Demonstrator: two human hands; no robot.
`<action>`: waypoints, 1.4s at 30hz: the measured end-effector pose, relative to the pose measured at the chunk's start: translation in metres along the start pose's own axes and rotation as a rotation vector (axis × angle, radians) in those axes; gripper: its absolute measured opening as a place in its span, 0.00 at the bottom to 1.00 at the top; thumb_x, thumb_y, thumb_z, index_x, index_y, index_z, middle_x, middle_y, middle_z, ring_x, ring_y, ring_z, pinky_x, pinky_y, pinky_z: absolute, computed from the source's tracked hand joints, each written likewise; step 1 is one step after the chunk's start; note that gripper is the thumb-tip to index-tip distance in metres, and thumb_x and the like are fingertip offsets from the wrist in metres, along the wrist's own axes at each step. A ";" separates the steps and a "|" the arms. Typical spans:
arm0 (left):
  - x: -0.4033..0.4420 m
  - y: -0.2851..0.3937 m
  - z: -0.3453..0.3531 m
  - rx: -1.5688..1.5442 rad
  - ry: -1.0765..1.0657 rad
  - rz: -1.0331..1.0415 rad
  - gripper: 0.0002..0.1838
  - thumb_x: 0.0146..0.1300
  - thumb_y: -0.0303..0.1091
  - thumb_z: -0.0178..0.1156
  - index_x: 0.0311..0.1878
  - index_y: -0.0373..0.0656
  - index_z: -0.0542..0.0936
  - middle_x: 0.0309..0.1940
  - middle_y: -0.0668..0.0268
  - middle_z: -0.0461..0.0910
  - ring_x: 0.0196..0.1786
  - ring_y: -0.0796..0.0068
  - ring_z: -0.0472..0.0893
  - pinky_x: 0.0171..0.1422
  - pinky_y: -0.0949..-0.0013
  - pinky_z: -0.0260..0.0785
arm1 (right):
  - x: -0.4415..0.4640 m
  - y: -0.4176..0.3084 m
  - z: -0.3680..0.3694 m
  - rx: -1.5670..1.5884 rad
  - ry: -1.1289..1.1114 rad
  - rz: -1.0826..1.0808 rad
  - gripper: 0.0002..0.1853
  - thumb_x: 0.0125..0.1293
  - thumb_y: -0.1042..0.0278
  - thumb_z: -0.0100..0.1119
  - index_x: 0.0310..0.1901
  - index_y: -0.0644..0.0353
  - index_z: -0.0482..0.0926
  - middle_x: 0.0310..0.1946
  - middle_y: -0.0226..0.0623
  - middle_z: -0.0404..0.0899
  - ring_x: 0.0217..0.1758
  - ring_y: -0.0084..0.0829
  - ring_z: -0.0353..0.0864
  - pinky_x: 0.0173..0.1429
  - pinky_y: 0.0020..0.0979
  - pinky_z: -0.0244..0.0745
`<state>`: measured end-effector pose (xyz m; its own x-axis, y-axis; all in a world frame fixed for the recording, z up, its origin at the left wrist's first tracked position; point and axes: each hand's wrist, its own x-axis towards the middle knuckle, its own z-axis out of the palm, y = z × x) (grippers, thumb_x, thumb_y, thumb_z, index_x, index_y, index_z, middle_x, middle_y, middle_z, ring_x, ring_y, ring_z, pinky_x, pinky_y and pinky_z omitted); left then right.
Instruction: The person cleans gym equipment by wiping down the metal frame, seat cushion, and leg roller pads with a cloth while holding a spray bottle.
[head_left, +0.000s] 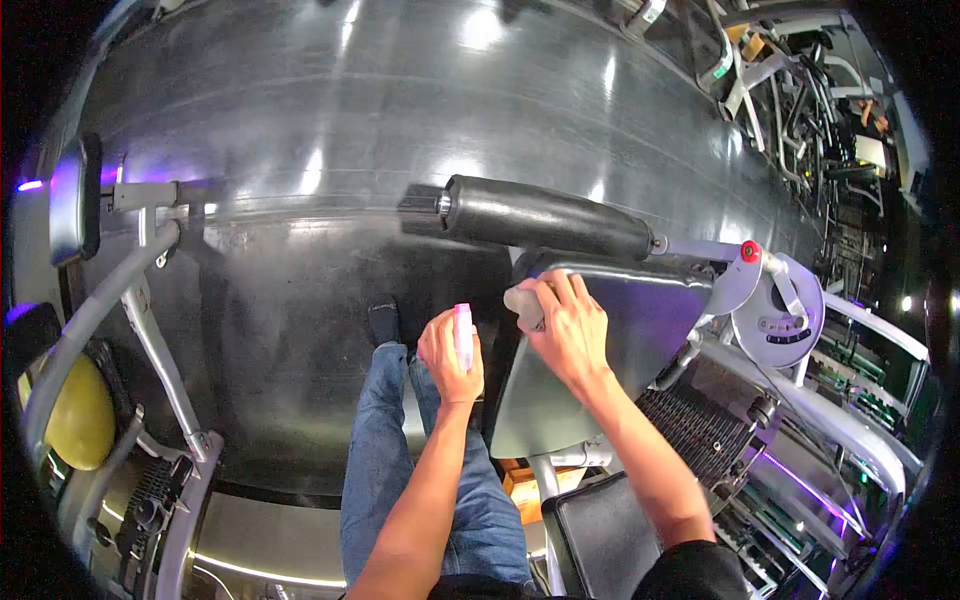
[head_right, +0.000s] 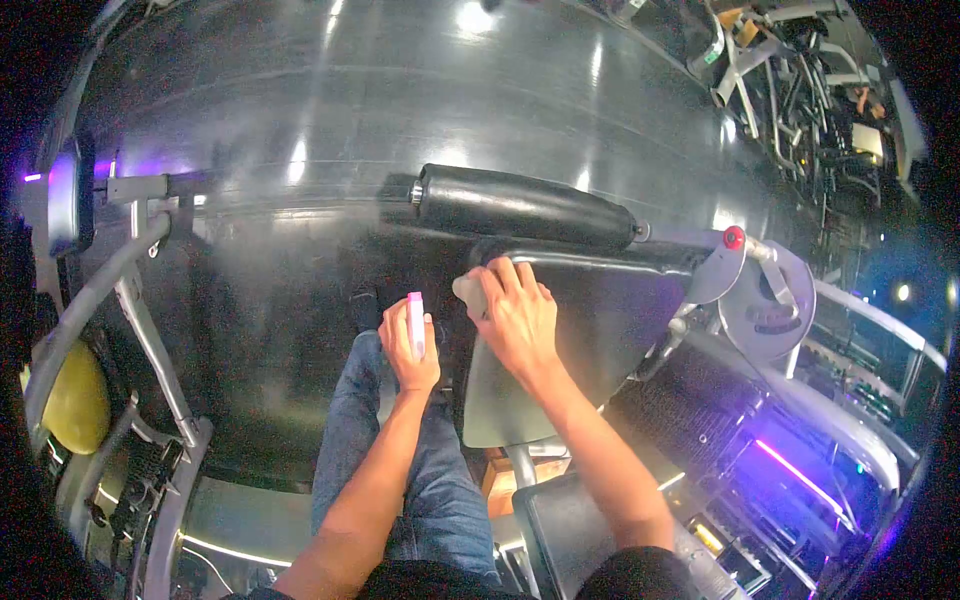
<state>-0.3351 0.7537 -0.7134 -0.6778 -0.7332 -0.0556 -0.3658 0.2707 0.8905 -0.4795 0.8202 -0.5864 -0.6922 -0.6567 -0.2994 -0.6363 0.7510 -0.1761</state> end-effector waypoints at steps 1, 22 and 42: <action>0.000 0.000 0.000 -0.003 -0.012 0.005 0.16 0.67 0.32 0.63 0.56 0.40 0.78 0.53 0.57 0.79 0.57 0.53 0.77 0.64 0.53 0.64 | -0.003 -0.001 0.004 0.044 0.068 0.044 0.27 0.43 0.68 0.79 0.49 0.48 0.82 0.46 0.28 0.78 0.49 0.36 0.79 0.50 0.39 0.82; 0.082 0.048 -0.037 0.051 -0.382 0.432 0.10 0.58 0.29 0.64 0.42 0.37 0.81 0.42 0.56 0.81 0.47 0.54 0.80 0.56 0.57 0.68 | -0.059 0.002 0.077 0.478 0.694 0.619 0.26 0.49 0.78 0.74 0.52 0.54 0.79 0.51 0.42 0.80 0.56 0.46 0.80 0.59 0.43 0.77; 0.056 0.121 -0.003 0.116 -0.775 -0.180 0.09 0.52 0.31 0.61 0.28 0.35 0.76 0.22 0.51 0.73 0.27 0.50 0.73 0.36 0.56 0.66 | -0.107 0.081 0.082 0.618 0.807 1.032 0.18 0.59 0.68 0.69 0.51 0.62 0.82 0.48 0.41 0.82 0.53 0.43 0.84 0.62 0.37 0.76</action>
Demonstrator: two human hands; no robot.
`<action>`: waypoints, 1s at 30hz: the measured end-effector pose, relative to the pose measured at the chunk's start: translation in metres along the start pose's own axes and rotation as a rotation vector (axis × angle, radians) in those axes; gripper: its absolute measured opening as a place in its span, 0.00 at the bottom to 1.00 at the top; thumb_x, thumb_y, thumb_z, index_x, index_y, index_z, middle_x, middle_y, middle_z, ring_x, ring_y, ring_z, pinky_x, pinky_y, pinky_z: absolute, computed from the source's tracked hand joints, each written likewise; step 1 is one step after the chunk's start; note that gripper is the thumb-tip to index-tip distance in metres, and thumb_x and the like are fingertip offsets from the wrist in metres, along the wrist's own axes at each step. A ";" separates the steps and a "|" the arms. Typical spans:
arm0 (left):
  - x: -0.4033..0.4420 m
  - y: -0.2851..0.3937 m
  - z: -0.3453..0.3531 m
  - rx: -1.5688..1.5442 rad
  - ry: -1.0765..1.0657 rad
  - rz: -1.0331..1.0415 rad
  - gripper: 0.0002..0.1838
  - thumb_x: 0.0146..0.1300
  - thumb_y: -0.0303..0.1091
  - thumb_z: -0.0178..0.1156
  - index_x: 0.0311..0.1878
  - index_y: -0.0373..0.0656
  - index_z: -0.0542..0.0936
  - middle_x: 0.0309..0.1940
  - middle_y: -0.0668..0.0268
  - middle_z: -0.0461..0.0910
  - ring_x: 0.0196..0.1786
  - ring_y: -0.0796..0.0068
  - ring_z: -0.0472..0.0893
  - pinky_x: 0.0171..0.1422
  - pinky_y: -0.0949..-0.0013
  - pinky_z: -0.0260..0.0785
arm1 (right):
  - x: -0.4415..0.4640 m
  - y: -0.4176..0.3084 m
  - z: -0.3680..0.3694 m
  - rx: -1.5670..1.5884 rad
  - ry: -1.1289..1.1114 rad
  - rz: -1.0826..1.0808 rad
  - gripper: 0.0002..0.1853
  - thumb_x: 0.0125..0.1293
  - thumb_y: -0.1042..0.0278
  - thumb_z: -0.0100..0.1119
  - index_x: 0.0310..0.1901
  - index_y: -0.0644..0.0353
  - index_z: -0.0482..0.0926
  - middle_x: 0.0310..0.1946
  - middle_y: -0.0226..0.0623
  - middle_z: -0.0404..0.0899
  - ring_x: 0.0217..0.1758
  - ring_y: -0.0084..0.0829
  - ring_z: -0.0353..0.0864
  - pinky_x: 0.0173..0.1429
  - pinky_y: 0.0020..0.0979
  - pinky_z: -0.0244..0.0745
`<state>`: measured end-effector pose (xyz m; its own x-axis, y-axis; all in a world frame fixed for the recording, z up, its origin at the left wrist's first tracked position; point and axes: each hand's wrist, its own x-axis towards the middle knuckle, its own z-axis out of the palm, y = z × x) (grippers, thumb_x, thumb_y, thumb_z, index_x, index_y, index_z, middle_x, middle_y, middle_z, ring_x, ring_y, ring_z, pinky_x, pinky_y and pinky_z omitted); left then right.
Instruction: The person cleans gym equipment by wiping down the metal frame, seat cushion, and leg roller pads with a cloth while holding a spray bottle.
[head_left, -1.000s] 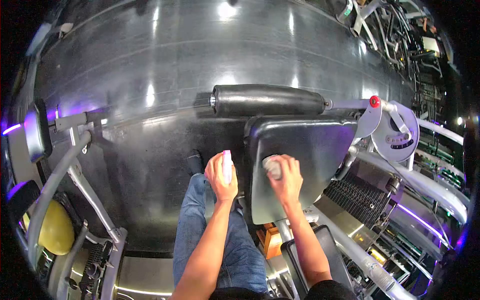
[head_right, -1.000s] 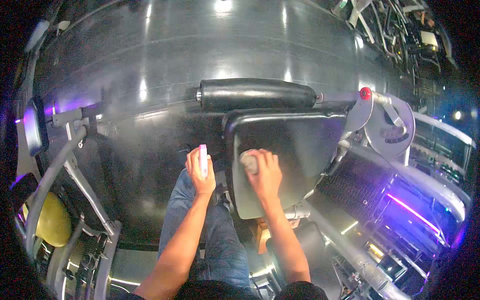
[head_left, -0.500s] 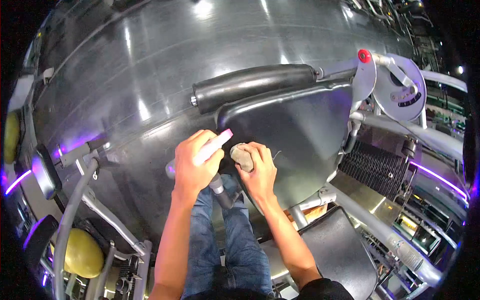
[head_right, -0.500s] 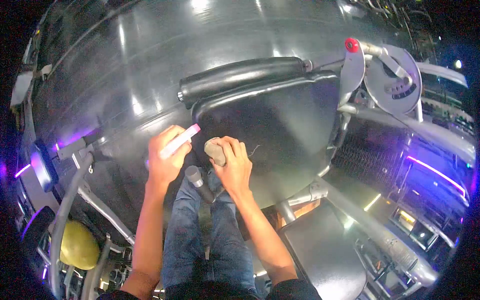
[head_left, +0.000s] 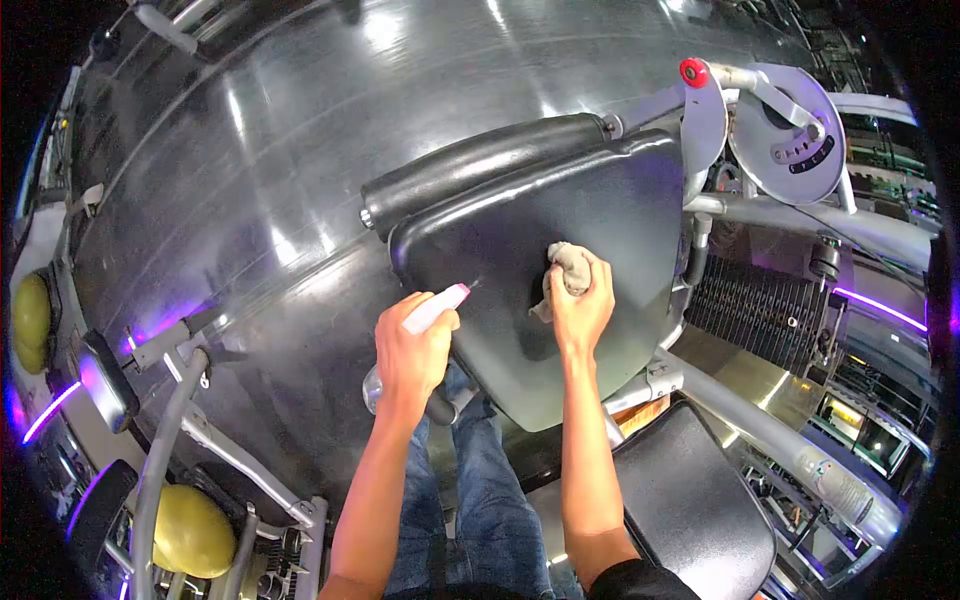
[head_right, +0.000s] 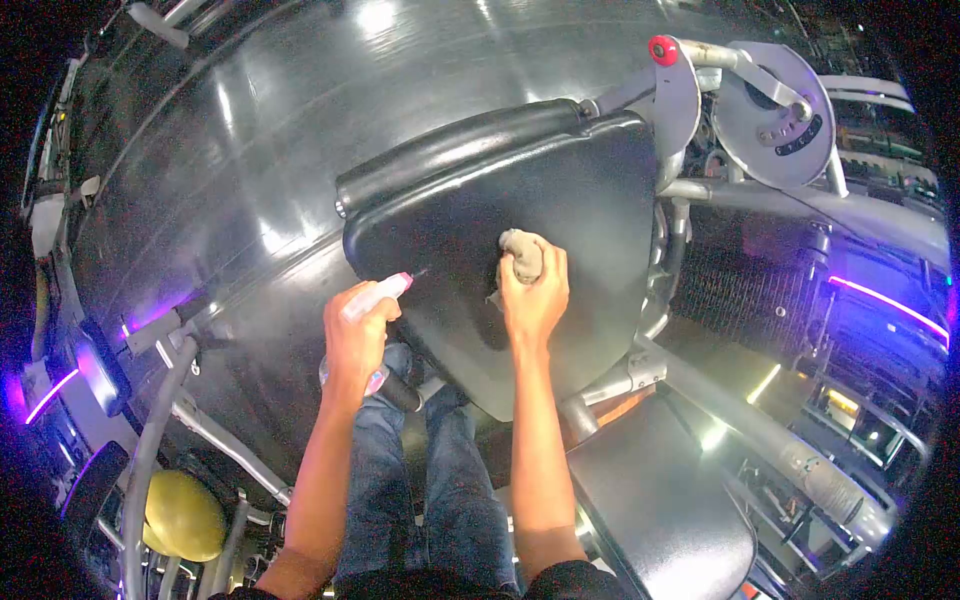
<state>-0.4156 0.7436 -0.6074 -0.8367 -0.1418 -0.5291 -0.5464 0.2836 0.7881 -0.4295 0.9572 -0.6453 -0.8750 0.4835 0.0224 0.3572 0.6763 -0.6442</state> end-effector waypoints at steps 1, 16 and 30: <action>0.000 0.002 0.001 0.003 -0.002 -0.001 0.09 0.52 0.31 0.61 0.28 0.35 0.76 0.22 0.51 0.73 0.27 0.50 0.73 0.36 0.56 0.66 | 0.000 -0.006 0.004 -0.005 0.011 -0.026 0.18 0.58 0.67 0.70 0.51 0.57 0.82 0.49 0.39 0.81 0.53 0.43 0.84 0.58 0.41 0.78; 0.035 0.046 0.003 -0.347 -0.198 0.040 0.12 0.65 0.37 0.63 0.38 0.36 0.85 0.27 0.66 0.81 0.19 0.82 0.73 0.24 0.74 0.65 | -0.039 -0.019 0.000 -0.135 -0.486 -0.482 0.30 0.43 0.73 0.77 0.52 0.49 0.80 0.53 0.32 0.78 0.51 0.40 0.80 0.50 0.40 0.81; 0.118 0.101 0.086 -0.159 -0.605 -0.059 0.28 0.64 0.58 0.66 0.44 0.37 0.87 0.23 0.68 0.80 0.21 0.80 0.77 0.22 0.76 0.66 | -0.008 -0.008 0.008 -0.060 -0.281 -0.396 0.28 0.47 0.74 0.75 0.53 0.53 0.78 0.52 0.33 0.77 0.52 0.43 0.78 0.50 0.42 0.81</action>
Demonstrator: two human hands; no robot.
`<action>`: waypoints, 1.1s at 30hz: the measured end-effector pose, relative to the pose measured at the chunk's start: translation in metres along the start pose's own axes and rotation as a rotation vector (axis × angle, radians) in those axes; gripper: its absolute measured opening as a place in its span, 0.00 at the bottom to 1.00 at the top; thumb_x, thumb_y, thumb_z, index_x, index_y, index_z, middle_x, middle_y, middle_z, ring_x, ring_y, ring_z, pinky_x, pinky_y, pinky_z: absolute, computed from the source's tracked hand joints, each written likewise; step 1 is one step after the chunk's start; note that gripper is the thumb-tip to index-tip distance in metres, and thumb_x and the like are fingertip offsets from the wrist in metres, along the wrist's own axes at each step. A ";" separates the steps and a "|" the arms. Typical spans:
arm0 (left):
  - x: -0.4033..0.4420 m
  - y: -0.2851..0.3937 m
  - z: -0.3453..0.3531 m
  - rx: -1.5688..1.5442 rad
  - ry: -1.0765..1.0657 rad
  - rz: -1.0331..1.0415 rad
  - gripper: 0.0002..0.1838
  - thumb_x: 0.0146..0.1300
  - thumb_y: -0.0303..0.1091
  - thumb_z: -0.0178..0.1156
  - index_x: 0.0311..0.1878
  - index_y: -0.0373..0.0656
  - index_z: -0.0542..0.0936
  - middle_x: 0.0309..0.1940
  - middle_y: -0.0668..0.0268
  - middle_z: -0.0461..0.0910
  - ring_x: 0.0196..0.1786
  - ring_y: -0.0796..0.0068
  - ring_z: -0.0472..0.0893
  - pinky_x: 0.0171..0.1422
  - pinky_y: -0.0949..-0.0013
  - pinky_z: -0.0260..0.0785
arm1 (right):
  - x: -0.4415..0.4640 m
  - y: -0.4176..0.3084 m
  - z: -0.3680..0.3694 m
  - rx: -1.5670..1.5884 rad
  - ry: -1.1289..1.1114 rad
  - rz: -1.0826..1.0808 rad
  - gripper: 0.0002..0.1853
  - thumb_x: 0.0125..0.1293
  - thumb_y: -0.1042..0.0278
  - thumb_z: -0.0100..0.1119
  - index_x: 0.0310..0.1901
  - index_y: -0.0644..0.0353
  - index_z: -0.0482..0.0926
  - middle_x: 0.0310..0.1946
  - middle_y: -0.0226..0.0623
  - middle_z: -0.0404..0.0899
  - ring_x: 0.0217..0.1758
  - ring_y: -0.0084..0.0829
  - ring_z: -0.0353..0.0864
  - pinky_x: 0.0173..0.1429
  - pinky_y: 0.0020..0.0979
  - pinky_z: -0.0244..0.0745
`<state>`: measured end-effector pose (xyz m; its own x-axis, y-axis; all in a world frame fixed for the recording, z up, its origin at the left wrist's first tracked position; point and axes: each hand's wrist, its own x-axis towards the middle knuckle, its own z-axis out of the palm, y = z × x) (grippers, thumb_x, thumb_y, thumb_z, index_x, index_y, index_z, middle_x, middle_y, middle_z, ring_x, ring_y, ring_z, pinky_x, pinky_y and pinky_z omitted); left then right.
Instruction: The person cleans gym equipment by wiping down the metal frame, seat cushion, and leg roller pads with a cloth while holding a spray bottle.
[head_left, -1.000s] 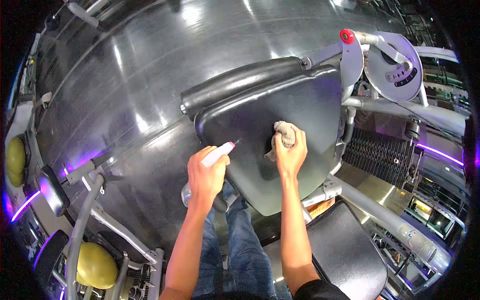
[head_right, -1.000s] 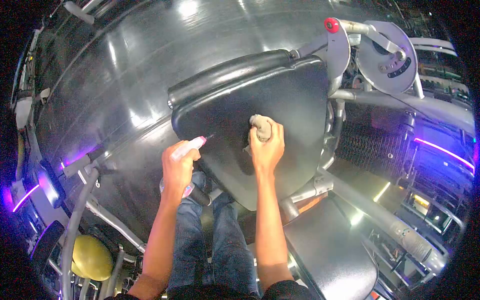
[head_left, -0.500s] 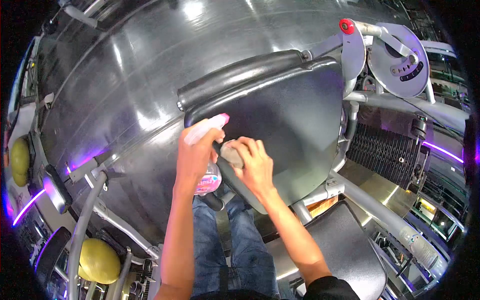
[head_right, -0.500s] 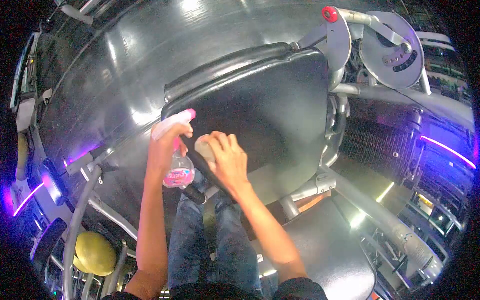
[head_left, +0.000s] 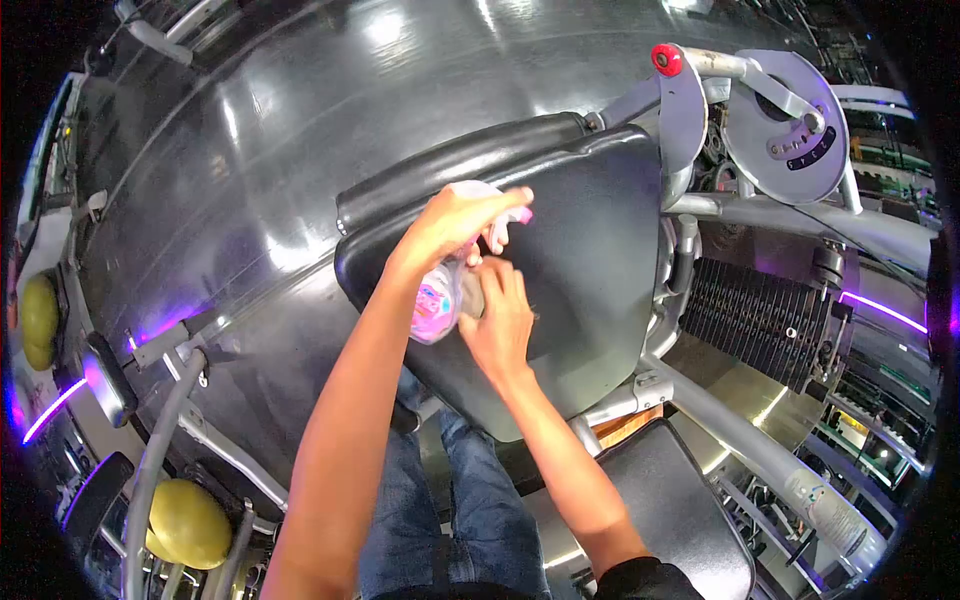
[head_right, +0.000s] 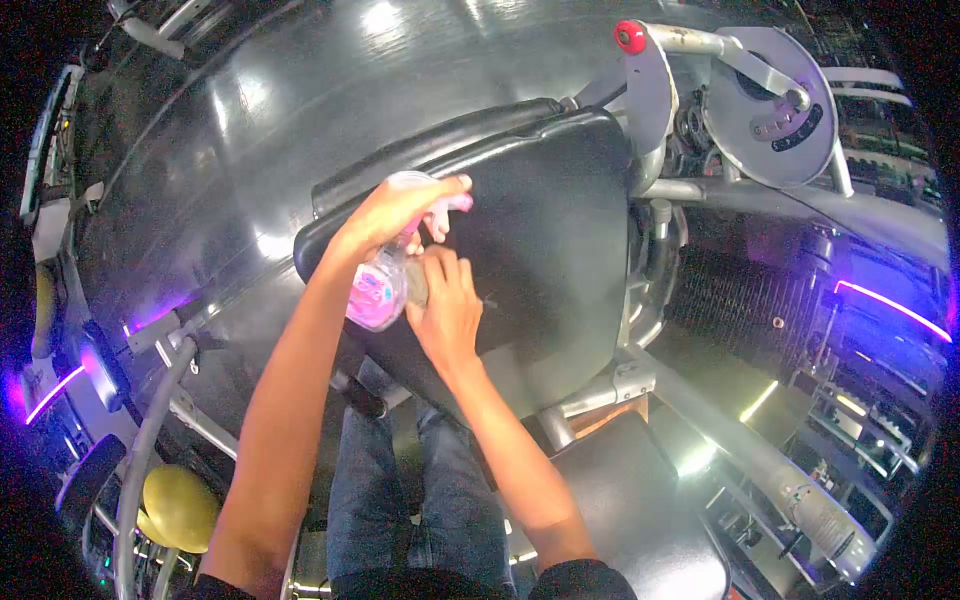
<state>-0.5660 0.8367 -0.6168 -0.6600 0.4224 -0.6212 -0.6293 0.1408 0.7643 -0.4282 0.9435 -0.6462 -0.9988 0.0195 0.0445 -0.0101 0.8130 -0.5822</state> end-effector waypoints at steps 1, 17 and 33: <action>0.006 0.003 0.003 0.080 -0.065 -0.016 0.28 0.63 0.58 0.67 0.45 0.37 0.87 0.23 0.67 0.80 0.23 0.80 0.78 0.22 0.76 0.66 | -0.002 0.000 -0.001 0.014 -0.039 -0.003 0.28 0.46 0.73 0.75 0.53 0.52 0.78 0.53 0.32 0.77 0.51 0.42 0.78 0.48 0.41 0.82; 0.049 0.002 0.036 0.266 0.136 -0.169 0.28 0.66 0.57 0.57 0.42 0.37 0.89 0.18 0.62 0.83 0.16 0.77 0.77 0.18 0.72 0.66 | 0.029 0.042 -0.037 0.097 0.099 0.211 0.24 0.51 0.72 0.72 0.51 0.52 0.78 0.49 0.36 0.78 0.50 0.46 0.78 0.49 0.45 0.80; 0.040 0.024 0.051 0.396 0.294 -0.315 0.26 0.66 0.53 0.61 0.35 0.35 0.88 0.19 0.62 0.84 0.19 0.76 0.83 0.19 0.73 0.67 | 0.057 0.083 -0.051 0.127 0.274 0.399 0.23 0.51 0.70 0.72 0.51 0.55 0.78 0.49 0.39 0.78 0.53 0.47 0.78 0.56 0.45 0.77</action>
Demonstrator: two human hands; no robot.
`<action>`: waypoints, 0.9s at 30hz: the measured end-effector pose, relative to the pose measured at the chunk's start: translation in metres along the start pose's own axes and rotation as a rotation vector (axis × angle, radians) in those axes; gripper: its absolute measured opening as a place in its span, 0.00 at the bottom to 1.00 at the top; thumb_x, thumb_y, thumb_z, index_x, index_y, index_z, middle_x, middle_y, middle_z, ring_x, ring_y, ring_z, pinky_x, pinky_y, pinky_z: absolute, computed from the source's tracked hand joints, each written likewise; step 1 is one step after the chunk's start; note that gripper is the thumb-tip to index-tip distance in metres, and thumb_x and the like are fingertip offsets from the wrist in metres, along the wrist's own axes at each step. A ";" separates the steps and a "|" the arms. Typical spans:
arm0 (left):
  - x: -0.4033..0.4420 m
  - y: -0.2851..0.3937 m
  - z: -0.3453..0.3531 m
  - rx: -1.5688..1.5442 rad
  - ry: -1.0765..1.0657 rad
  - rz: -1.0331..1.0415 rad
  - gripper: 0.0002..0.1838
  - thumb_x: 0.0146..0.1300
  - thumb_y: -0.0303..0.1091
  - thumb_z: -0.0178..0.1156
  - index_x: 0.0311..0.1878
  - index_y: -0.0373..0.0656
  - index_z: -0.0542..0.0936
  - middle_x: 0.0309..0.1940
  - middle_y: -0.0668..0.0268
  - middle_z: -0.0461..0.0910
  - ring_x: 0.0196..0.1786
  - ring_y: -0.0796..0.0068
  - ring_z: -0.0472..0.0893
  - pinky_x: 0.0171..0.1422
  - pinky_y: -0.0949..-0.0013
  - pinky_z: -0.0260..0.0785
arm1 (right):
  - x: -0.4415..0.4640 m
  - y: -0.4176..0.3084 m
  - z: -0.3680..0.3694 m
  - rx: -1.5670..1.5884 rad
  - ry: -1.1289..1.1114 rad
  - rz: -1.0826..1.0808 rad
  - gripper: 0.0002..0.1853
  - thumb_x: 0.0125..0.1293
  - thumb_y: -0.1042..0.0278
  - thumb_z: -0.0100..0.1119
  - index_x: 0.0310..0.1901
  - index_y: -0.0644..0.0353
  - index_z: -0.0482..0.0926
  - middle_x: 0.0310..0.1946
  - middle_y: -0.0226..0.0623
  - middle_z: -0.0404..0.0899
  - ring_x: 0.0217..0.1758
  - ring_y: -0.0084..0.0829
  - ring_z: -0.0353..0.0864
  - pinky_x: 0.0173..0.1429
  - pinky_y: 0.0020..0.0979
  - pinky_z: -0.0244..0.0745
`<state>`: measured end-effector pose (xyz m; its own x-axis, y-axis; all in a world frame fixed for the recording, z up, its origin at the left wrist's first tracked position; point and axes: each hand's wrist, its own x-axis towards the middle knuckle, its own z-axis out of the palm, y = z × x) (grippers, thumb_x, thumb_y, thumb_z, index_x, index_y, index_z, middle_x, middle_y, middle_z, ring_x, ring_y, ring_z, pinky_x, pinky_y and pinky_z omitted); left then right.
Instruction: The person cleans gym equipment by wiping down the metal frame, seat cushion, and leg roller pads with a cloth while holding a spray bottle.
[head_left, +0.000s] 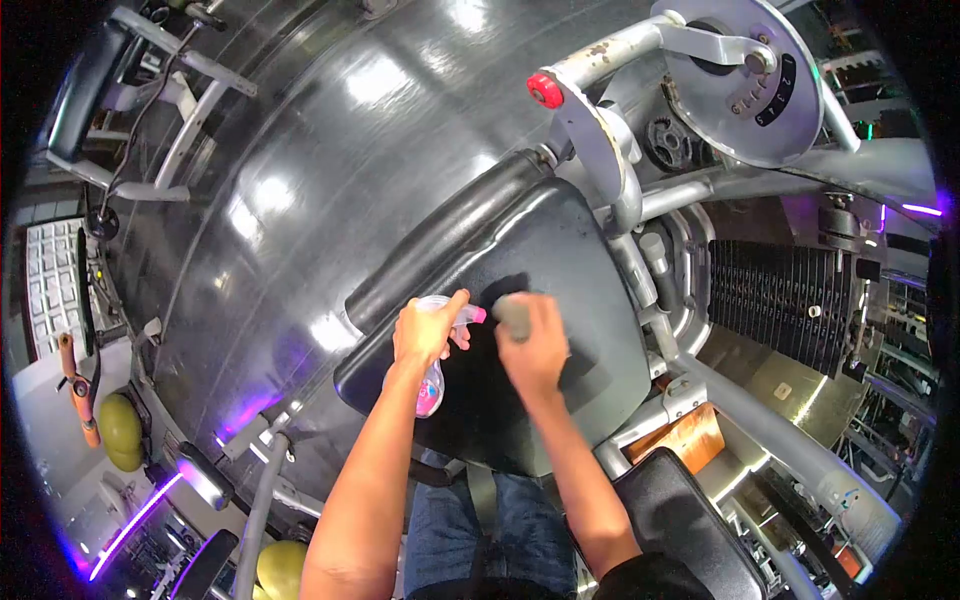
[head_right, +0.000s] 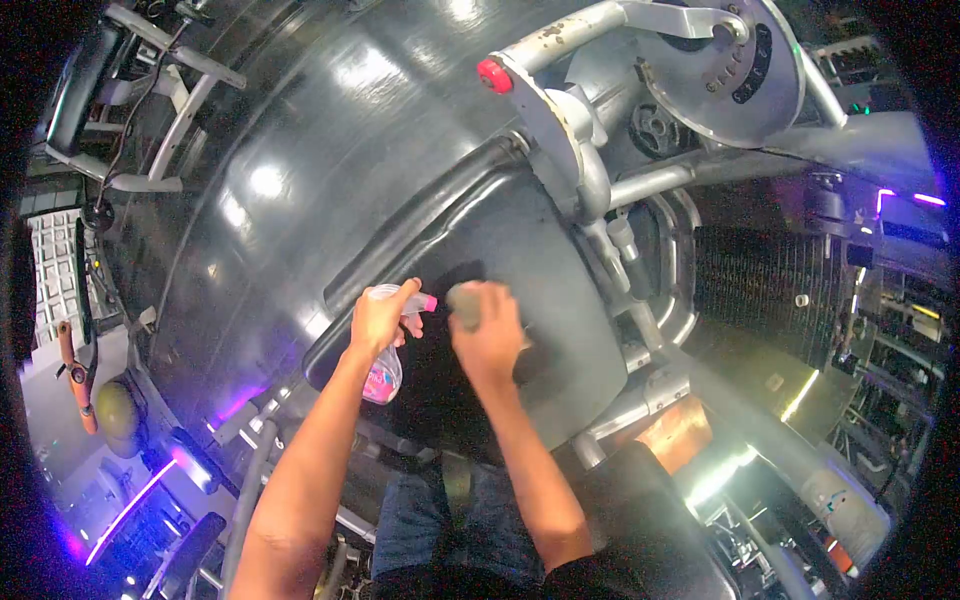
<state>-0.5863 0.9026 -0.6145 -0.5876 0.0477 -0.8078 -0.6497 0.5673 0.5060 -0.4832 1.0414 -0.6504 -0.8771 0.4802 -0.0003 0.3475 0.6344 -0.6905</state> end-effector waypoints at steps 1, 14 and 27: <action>0.001 -0.001 0.000 -0.005 -0.004 -0.003 0.26 0.66 0.53 0.61 0.35 0.34 0.88 0.19 0.62 0.84 0.19 0.76 0.82 0.19 0.73 0.67 | -0.009 -0.013 0.000 0.032 -0.108 -0.045 0.24 0.50 0.70 0.72 0.51 0.52 0.78 0.50 0.36 0.78 0.53 0.45 0.79 0.53 0.45 0.78; 0.000 -0.002 -0.001 -0.009 0.001 -0.016 0.27 0.67 0.54 0.61 0.32 0.34 0.88 0.18 0.61 0.84 0.16 0.75 0.81 0.18 0.71 0.67 | 0.067 0.021 -0.039 -0.080 0.024 0.196 0.19 0.58 0.66 0.69 0.52 0.51 0.78 0.49 0.38 0.78 0.54 0.47 0.78 0.57 0.45 0.75; 0.005 -0.011 0.000 -0.108 -0.031 0.034 0.26 0.68 0.51 0.61 0.35 0.32 0.86 0.18 0.59 0.82 0.17 0.72 0.81 0.15 0.72 0.64 | 0.056 0.051 -0.049 -0.135 -0.032 0.047 0.19 0.55 0.67 0.71 0.50 0.48 0.80 0.51 0.30 0.78 0.53 0.42 0.79 0.53 0.45 0.78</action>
<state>-0.5818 0.8965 -0.6242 -0.5959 0.0918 -0.7978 -0.6787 0.4734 0.5615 -0.4988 1.1299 -0.6501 -0.8683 0.4929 -0.0548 0.4277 0.6883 -0.5859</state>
